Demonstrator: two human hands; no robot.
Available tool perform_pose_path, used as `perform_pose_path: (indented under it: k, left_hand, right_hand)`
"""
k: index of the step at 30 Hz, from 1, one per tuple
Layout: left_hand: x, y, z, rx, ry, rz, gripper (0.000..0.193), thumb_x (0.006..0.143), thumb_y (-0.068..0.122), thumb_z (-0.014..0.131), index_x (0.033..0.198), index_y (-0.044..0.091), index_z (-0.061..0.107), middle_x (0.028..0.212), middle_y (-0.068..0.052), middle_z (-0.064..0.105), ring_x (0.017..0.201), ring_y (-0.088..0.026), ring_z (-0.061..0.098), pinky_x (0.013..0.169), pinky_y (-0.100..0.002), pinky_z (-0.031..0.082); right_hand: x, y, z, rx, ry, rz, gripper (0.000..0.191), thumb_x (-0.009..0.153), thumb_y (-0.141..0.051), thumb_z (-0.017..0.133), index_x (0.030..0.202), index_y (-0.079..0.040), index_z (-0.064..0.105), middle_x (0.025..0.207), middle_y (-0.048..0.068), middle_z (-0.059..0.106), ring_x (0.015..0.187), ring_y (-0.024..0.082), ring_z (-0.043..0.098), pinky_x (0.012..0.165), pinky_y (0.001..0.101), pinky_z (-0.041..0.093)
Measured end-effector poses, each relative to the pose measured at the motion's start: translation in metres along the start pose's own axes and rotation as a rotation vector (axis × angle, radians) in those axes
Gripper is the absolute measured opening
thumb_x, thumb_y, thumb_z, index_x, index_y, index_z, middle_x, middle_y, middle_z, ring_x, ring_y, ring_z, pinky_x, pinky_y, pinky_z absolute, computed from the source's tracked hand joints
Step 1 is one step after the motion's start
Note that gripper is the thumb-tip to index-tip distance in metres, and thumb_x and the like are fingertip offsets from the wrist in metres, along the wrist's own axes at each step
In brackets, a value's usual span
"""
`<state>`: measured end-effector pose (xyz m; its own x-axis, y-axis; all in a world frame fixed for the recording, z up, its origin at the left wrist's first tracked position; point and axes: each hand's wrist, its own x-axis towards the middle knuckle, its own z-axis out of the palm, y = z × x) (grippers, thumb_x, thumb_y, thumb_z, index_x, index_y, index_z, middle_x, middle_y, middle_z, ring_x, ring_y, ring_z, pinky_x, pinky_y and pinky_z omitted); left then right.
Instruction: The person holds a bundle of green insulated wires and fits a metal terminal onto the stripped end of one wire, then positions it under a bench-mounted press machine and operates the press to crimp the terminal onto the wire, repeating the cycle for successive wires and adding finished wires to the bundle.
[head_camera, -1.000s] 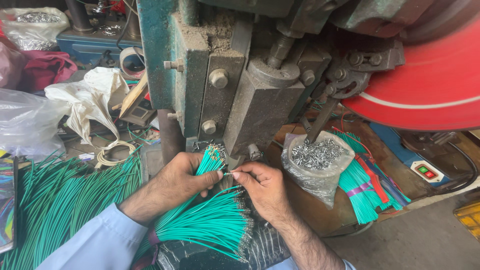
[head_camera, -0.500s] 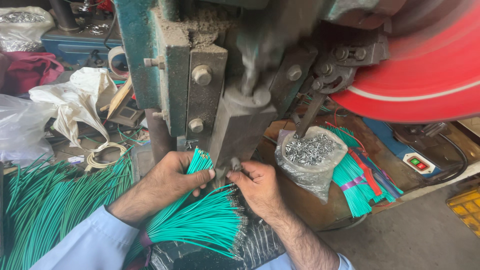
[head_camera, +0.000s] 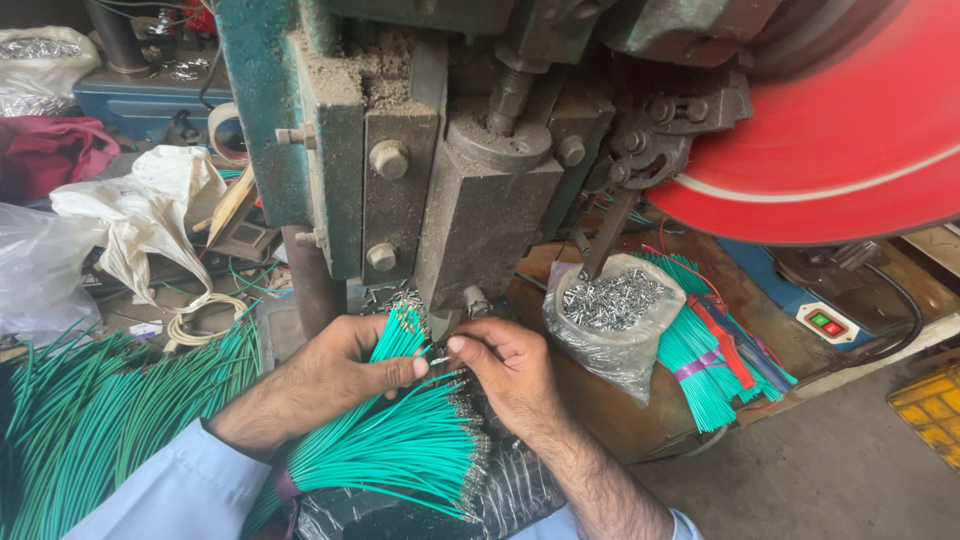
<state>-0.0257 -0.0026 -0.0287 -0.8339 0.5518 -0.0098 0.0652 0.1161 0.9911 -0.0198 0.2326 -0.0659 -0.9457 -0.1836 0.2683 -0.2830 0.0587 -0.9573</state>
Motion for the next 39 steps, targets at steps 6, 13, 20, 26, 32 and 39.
perform_pose_path:
  k: [6,13,20,26,32,39]
  left_hand:
    - [-0.004,0.004,0.004,-0.106,-0.052,-0.041,0.018,0.089,0.020,0.073,0.094,0.004,0.076,0.078,0.001,0.072,0.071,-0.006,0.062,0.065,-0.026,0.055]
    - [0.000,0.001,0.001,-0.018,0.013,0.087,0.018,0.092,0.018,0.072,0.094,0.001,0.076,0.078,-0.001,0.072,0.073,-0.007,0.065,0.068,-0.026,0.055]
    - [-0.004,0.005,0.001,-0.071,0.040,0.016,0.016,0.090,0.017,0.072,0.097,0.002,0.073,0.077,0.000,0.071,0.071,-0.007,0.063,0.064,-0.026,0.053]
    - [-0.004,0.005,0.001,-0.016,0.062,0.005,0.016,0.093,0.018,0.068,0.094,0.003,0.072,0.071,0.001,0.067,0.066,-0.007,0.061,0.062,-0.026,0.052]
    - [-0.004,0.002,-0.001,0.031,0.069,0.029,0.016,0.092,0.018,0.068,0.093,0.003,0.073,0.071,0.001,0.067,0.067,-0.006,0.062,0.063,-0.025,0.053]
    - [-0.003,0.002,-0.002,0.039,0.072,0.020,0.016,0.092,0.019,0.067,0.093,0.003,0.072,0.071,0.001,0.066,0.066,-0.006,0.061,0.063,-0.026,0.054]
  right_hand:
    - [0.001,0.004,-0.001,0.036,0.003,0.008,0.016,0.097,-0.005,0.070,0.108,0.006,0.066,0.093,0.011,0.077,0.086,0.012,0.071,0.079,0.0267,0.059]
    - [-0.004,0.002,0.000,-0.009,-0.034,0.025,0.017,0.098,-0.003,0.065,0.112,0.004,0.071,0.101,0.010,0.077,0.094,0.013,0.072,0.087,0.0274,0.060]
    - [-0.003,-0.002,-0.001,0.145,-0.037,0.000,0.014,0.096,-0.004,0.066,0.108,0.002,0.068,0.097,0.010,0.078,0.092,0.015,0.075,0.087,0.0288,0.062]
    - [-0.002,0.008,0.000,-0.003,-0.012,0.015,0.014,0.095,-0.002,0.070,0.107,0.003,0.074,0.099,0.008,0.078,0.091,0.010,0.071,0.084,0.0256,0.058]
    - [0.001,0.008,-0.001,-0.041,-0.018,0.030,0.013,0.094,-0.004,0.071,0.105,0.002,0.074,0.097,0.008,0.079,0.090,0.009,0.072,0.083,0.0249,0.060]
    - [0.003,0.006,-0.001,-0.071,-0.024,0.024,0.012,0.094,-0.004,0.072,0.104,0.002,0.075,0.095,0.008,0.079,0.089,0.010,0.073,0.082,0.0252,0.061]
